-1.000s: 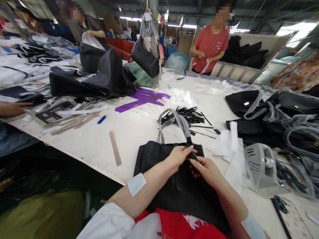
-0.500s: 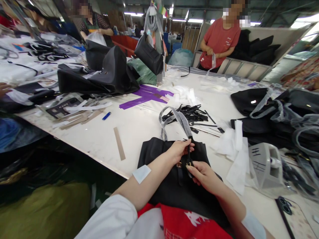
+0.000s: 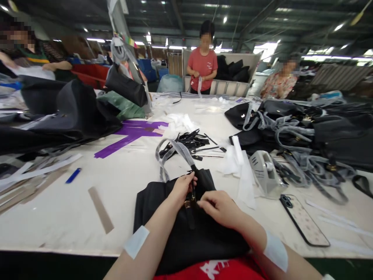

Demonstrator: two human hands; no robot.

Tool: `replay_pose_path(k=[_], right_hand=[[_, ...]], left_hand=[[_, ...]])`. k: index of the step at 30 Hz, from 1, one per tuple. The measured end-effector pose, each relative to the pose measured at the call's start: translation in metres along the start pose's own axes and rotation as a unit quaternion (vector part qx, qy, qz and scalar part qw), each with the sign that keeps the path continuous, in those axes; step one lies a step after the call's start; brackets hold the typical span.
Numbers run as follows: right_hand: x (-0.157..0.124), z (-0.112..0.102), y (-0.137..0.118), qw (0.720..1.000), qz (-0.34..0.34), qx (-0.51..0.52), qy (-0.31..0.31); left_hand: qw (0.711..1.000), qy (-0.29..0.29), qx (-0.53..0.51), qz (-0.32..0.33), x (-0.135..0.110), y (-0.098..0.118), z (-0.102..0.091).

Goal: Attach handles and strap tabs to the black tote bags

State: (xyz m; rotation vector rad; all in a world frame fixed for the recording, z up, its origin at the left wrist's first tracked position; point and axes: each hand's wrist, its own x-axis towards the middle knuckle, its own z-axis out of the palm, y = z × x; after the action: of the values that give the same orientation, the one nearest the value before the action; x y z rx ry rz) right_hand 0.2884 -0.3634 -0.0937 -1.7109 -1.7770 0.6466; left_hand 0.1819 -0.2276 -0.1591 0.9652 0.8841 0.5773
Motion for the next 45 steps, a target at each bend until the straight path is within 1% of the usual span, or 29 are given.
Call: replay_pose_path(k=[2, 3, 4, 5, 7, 9, 11, 14, 18, 19, 21, 23, 24, 25, 26, 27, 29, 30, 31, 32, 33, 34, 35, 37, 39, 40, 41, 43, 45], right_hand=[[-0.002, -0.021, 0.017, 0.994, 0.056, 0.002, 0.098], [-0.003, -0.032, 0.029, 0.986, 0.095, -0.024, 0.134], [-0.006, -0.041, 0.043, 0.976, 0.138, -0.067, 0.155], [-0.009, -0.049, 0.059, 0.962, 0.185, -0.131, 0.152], [-0.019, -0.058, 0.089, 0.920, 0.272, -0.260, 0.109], [-0.030, -0.059, 0.114, 0.887, 0.324, -0.323, 0.058], [-0.040, -0.056, 0.129, 0.878, 0.344, -0.331, 0.032], [-0.048, -0.053, 0.138, 0.881, 0.345, -0.324, 0.021], [-0.048, -0.063, 0.136, 0.884, 0.342, -0.318, 0.025], [-0.047, -0.068, 0.134, 0.885, 0.340, -0.316, 0.042], [-0.045, -0.077, 0.126, 0.892, 0.319, -0.301, 0.107], [-0.042, -0.085, 0.111, 0.914, 0.260, -0.253, 0.180], [-0.040, -0.087, 0.101, 0.931, 0.219, -0.214, 0.198], [-0.038, -0.089, 0.089, 0.950, 0.175, -0.169, 0.193], [-0.035, -0.089, 0.075, 0.969, 0.132, -0.122, 0.171], [-0.032, -0.088, 0.060, 0.983, 0.093, -0.077, 0.135], [-0.023, -0.081, 0.028, 0.998, 0.032, -0.006, 0.051], [-0.018, -0.076, 0.013, 1.000, 0.008, 0.018, 0.013], [-0.012, -0.071, 0.000, 0.999, -0.011, 0.037, -0.017], [-0.006, -0.065, -0.012, 0.997, -0.021, 0.056, -0.039], [0.002, -0.058, -0.020, 0.995, -0.022, 0.078, -0.049], [0.009, -0.051, -0.026, 0.993, -0.012, 0.105, -0.050], [0.018, -0.044, -0.029, 0.990, 0.010, 0.131, -0.042], [0.037, -0.029, -0.028, 0.987, 0.067, 0.145, -0.006], [0.056, -0.015, -0.020, 0.991, 0.108, 0.073, 0.024], [0.064, -0.008, -0.016, 0.993, 0.118, 0.008, 0.025], [0.072, 0.000, -0.012, 0.990, 0.123, -0.061, 0.013], [0.082, 0.018, -0.007, 0.979, 0.120, -0.163, -0.030], [0.087, 0.036, -0.003, 0.976, 0.107, -0.180, -0.060]], left_hand=[[0.997, 0.000, 0.074, 0.024, 0.000, 0.000, 0.000], [0.993, -0.001, 0.109, 0.033, 0.000, 0.001, 0.000], [0.989, -0.001, 0.142, 0.040, -0.001, 0.002, -0.001], [0.983, 0.000, 0.175, 0.047, -0.002, 0.003, -0.002], [0.968, 0.015, 0.242, 0.071, -0.004, 0.006, -0.006], [0.945, 0.047, 0.304, 0.113, -0.005, 0.009, -0.010], [0.921, 0.085, 0.344, 0.163, -0.006, 0.011, -0.015], [0.900, 0.130, 0.359, 0.212, -0.006, 0.015, -0.018], [0.884, 0.167, 0.357, 0.251, -0.006, 0.016, -0.019], [0.878, 0.169, 0.361, 0.266, -0.006, 0.016, -0.019], [0.859, 0.176, 0.372, 0.305, -0.009, 0.018, -0.018], [0.829, 0.190, 0.381, 0.363, -0.017, 0.023, -0.015], [0.810, 0.195, 0.385, 0.397, -0.024, 0.028, -0.012], [0.791, 0.191, 0.392, 0.429, -0.034, 0.034, -0.008], [0.775, 0.172, 0.402, 0.455, -0.045, 0.041, -0.003], [0.764, 0.137, 0.417, 0.473, -0.057, 0.048, 0.002], [0.751, 0.025, 0.456, 0.478, -0.083, 0.062, 0.011], [0.748, -0.036, 0.473, 0.464, -0.094, 0.068, 0.014], [0.750, -0.083, 0.486, 0.442, -0.104, 0.075, 0.015], [0.757, -0.108, 0.494, 0.413, -0.112, 0.081, 0.014], [0.771, -0.109, 0.498, 0.383, -0.119, 0.086, 0.010], [0.788, -0.086, 0.496, 0.356, -0.124, 0.092, 0.003], [0.806, -0.042, 0.487, 0.334, -0.129, 0.097, -0.005], [0.836, 0.068, 0.449, 0.310, -0.137, 0.107, -0.024], [0.857, 0.158, 0.387, 0.302, -0.143, 0.114, -0.040], [0.867, 0.182, 0.355, 0.297, -0.146, 0.116, -0.046], [0.880, 0.189, 0.326, 0.290, -0.147, 0.117, -0.049], [0.910, 0.166, 0.271, 0.268, -0.148, 0.115, -0.050], [0.938, 0.119, 0.224, 0.235, -0.144, 0.111, -0.045]])
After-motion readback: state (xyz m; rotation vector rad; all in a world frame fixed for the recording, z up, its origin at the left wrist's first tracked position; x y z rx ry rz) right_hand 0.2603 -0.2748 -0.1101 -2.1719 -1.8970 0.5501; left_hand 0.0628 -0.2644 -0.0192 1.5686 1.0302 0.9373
